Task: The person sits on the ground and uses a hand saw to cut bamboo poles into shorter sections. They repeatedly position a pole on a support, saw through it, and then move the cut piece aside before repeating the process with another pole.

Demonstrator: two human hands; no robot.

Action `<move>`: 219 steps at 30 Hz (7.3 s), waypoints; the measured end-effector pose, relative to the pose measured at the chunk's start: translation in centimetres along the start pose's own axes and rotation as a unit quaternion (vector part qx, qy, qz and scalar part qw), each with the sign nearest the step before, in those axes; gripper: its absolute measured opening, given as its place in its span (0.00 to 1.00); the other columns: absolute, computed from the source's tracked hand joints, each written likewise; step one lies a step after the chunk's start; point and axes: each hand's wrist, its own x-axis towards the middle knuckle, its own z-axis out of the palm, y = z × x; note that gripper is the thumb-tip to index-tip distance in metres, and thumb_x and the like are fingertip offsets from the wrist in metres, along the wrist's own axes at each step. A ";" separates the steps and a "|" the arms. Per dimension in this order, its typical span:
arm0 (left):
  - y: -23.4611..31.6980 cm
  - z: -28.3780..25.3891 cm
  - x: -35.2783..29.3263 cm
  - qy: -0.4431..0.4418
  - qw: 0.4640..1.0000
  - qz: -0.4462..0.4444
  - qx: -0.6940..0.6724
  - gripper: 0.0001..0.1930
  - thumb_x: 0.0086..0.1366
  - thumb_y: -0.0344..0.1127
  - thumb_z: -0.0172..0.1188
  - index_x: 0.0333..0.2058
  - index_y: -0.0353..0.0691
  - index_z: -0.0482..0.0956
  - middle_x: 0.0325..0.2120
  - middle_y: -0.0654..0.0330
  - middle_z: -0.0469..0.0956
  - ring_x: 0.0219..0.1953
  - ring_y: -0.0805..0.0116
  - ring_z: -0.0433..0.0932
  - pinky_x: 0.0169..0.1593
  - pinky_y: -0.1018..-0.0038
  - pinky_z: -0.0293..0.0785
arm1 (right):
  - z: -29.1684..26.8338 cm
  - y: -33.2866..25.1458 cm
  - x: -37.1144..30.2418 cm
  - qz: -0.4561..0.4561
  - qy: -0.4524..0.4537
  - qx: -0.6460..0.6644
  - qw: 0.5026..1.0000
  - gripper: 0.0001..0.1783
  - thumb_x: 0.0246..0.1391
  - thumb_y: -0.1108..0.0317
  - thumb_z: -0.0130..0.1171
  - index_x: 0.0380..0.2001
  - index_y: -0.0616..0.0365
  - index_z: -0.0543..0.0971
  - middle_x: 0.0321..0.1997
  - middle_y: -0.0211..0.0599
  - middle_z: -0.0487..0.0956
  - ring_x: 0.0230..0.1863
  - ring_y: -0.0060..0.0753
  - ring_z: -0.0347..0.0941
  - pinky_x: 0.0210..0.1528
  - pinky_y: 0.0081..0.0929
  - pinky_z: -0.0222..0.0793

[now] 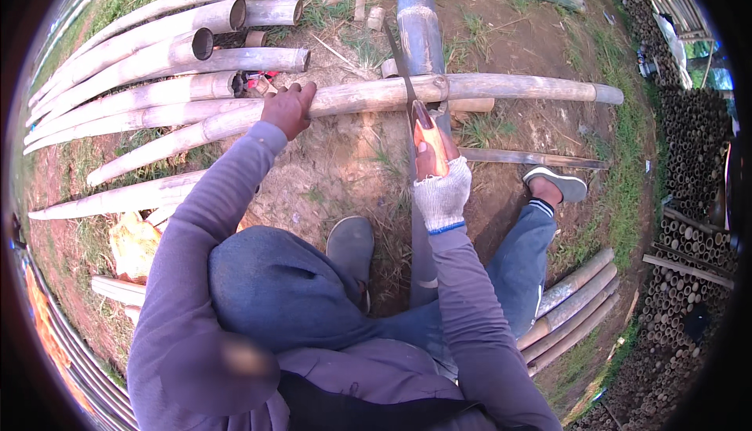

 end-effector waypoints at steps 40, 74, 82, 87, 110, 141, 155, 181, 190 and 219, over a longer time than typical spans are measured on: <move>-0.4 -0.2 -0.6 -0.009 1.000 -0.011 -0.001 0.33 0.56 0.38 0.76 0.58 0.47 0.69 0.50 0.50 0.80 0.56 0.42 0.81 0.58 0.42 0.74 | -5.7 2.2 -9.9 0.001 -0.067 0.015 0.998 0.29 0.71 0.60 0.62 0.68 0.66 0.74 0.53 0.41 0.86 0.49 0.34 0.83 0.54 0.32 0.77; 7.8 -3.5 5.9 -0.163 0.983 0.066 -0.051 0.34 0.59 0.49 0.77 0.59 0.43 0.74 0.47 0.45 0.86 0.51 0.43 0.86 0.56 0.53 0.82 | -0.9 -0.7 -2.5 0.079 -0.037 -0.070 0.994 0.17 0.67 0.57 0.68 0.41 0.63 0.82 0.28 0.53 0.81 0.31 0.58 0.81 0.35 0.45 0.75; 7.9 -4.5 6.7 -0.157 0.984 0.051 -0.070 0.37 0.57 0.48 0.77 0.61 0.43 0.72 0.46 0.42 0.86 0.50 0.40 0.86 0.55 0.53 0.81 | -6.0 0.1 -9.5 -0.047 -0.039 -0.082 0.995 0.13 0.65 0.65 0.71 0.44 0.63 0.82 0.36 0.46 0.83 0.34 0.51 0.83 0.36 0.43 0.76; 8.7 -4.9 6.9 -0.181 0.980 0.044 -0.070 0.34 0.59 0.48 0.77 0.60 0.44 0.73 0.46 0.44 0.86 0.50 0.42 0.86 0.55 0.53 0.82 | 0.5 -0.3 -0.2 0.075 0.002 -0.068 0.995 0.14 0.64 0.60 0.71 0.36 0.61 0.82 0.25 0.52 0.80 0.29 0.61 0.80 0.32 0.46 0.74; 7.2 -4.0 6.6 -0.131 0.987 0.055 -0.069 0.38 0.55 0.50 0.79 0.62 0.47 0.74 0.43 0.44 0.87 0.48 0.41 0.87 0.53 0.53 0.82 | -5.7 -0.5 -10.4 0.019 -0.026 -0.028 0.999 0.13 0.64 0.65 0.71 0.42 0.64 0.82 0.33 0.48 0.82 0.30 0.54 0.81 0.33 0.44 0.75; 8.5 -5.6 7.2 -0.119 0.988 0.073 -0.067 0.35 0.55 0.50 0.78 0.57 0.43 0.75 0.43 0.41 0.86 0.49 0.39 0.86 0.55 0.51 0.81 | -1.0 1.1 -1.9 0.073 0.028 -0.018 0.997 0.17 0.64 0.57 0.71 0.34 0.62 0.81 0.25 0.53 0.80 0.28 0.60 0.80 0.31 0.48 0.74; 7.8 -6.0 7.4 -0.114 0.986 0.089 -0.083 0.37 0.53 0.48 0.78 0.59 0.41 0.75 0.42 0.40 0.87 0.47 0.39 0.86 0.53 0.52 0.82 | -0.2 1.4 -0.3 0.078 0.023 -0.005 0.997 0.17 0.64 0.55 0.70 0.36 0.61 0.83 0.25 0.55 0.80 0.28 0.61 0.79 0.31 0.48 0.73; 24.3 -11.3 4.6 -0.153 0.926 0.242 -0.247 0.37 0.58 0.57 0.76 0.52 0.28 0.79 0.36 0.45 0.86 0.36 0.52 0.86 0.44 0.61 0.82 | -3.8 10.0 -6.9 0.367 0.071 0.307 0.875 0.41 0.63 0.39 0.69 0.61 0.67 0.77 0.45 0.45 0.86 0.48 0.41 0.84 0.54 0.39 0.79; 32.7 -12.3 -9.1 -0.453 0.770 0.083 -0.442 0.40 0.72 0.62 0.65 0.66 0.32 0.69 0.43 0.52 0.85 0.41 0.65 0.87 0.45 0.71 0.84 | -15.2 10.1 -2.0 0.330 0.270 0.621 0.658 0.29 0.61 0.56 0.73 0.56 0.63 0.74 0.39 0.47 0.81 0.33 0.45 0.84 0.34 0.45 0.85; -3.6 -3.1 -6.2 -0.131 0.909 -0.053 -0.391 0.16 0.63 0.35 0.72 0.48 0.37 0.83 0.31 0.56 0.84 0.35 0.60 0.83 0.45 0.57 0.81 | -48.9 15.2 -55.9 0.691 0.237 -0.364 0.578 0.29 0.60 0.64 0.65 0.62 0.66 0.78 0.55 0.68 0.83 0.60 0.67 0.80 0.64 0.52 0.76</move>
